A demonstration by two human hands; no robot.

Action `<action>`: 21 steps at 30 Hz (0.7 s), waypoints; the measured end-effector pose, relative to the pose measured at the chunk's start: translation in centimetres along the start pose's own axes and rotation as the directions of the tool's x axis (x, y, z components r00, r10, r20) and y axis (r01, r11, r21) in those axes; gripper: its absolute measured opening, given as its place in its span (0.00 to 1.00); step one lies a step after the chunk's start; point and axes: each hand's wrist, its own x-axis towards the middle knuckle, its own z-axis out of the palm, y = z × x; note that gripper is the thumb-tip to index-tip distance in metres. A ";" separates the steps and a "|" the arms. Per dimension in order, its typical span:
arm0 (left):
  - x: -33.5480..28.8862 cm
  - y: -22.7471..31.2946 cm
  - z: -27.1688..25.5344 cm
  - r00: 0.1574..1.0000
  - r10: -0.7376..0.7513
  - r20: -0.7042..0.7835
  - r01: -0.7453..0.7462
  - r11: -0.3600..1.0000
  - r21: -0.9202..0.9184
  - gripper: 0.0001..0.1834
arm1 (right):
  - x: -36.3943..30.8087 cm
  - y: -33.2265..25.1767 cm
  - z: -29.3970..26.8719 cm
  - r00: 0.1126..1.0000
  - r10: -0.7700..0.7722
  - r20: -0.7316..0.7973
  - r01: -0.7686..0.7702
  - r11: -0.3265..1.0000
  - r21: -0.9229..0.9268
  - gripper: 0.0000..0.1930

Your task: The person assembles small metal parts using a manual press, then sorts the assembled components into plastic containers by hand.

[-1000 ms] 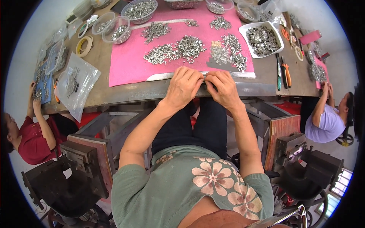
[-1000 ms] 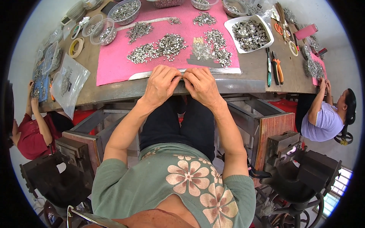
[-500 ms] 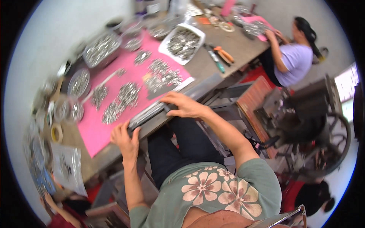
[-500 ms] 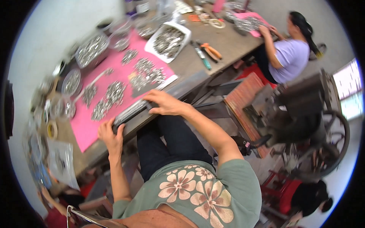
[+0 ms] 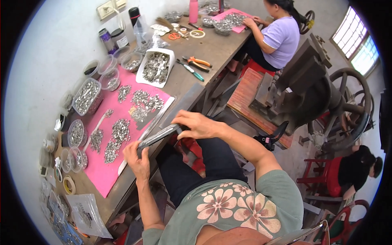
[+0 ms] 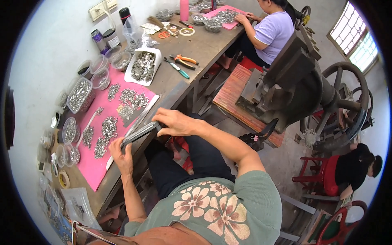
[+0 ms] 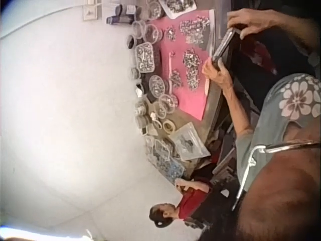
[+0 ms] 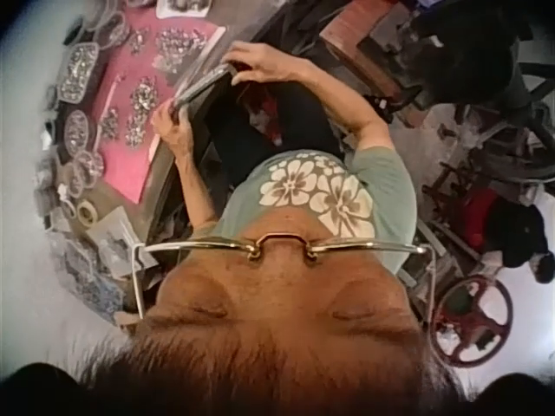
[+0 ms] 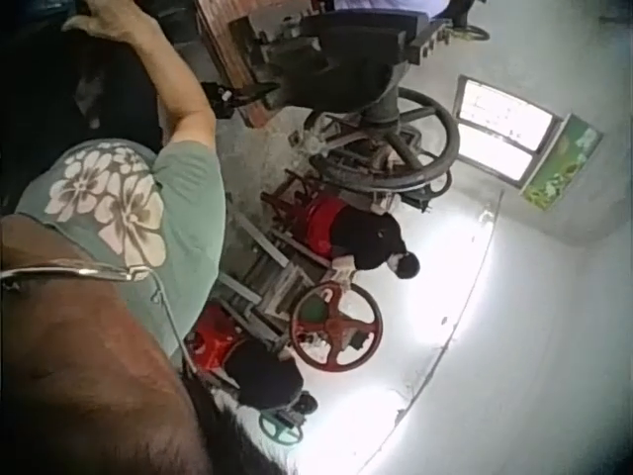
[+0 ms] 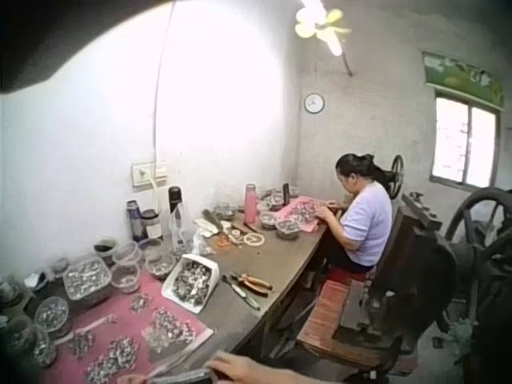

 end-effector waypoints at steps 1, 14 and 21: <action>1.3 1.7 1.8 1.000 0.030 0.004 -0.029 0.985 -0.173 0.16 | -1.6 0.0 -1.7 0.998 0.042 -0.050 -0.043 0.999 -0.018 0.27; 8.4 24.2 32.9 0.638 0.436 0.635 0.421 0.493 -0.762 0.25 | -24.0 -2.1 -15.8 0.531 0.362 -0.766 -0.741 0.638 -0.212 0.22; 8.5 31.1 38.6 0.599 0.522 0.607 0.390 0.473 -0.790 0.20 | -24.0 -0.1 -13.2 0.301 0.419 -0.857 -0.860 0.508 -0.054 0.28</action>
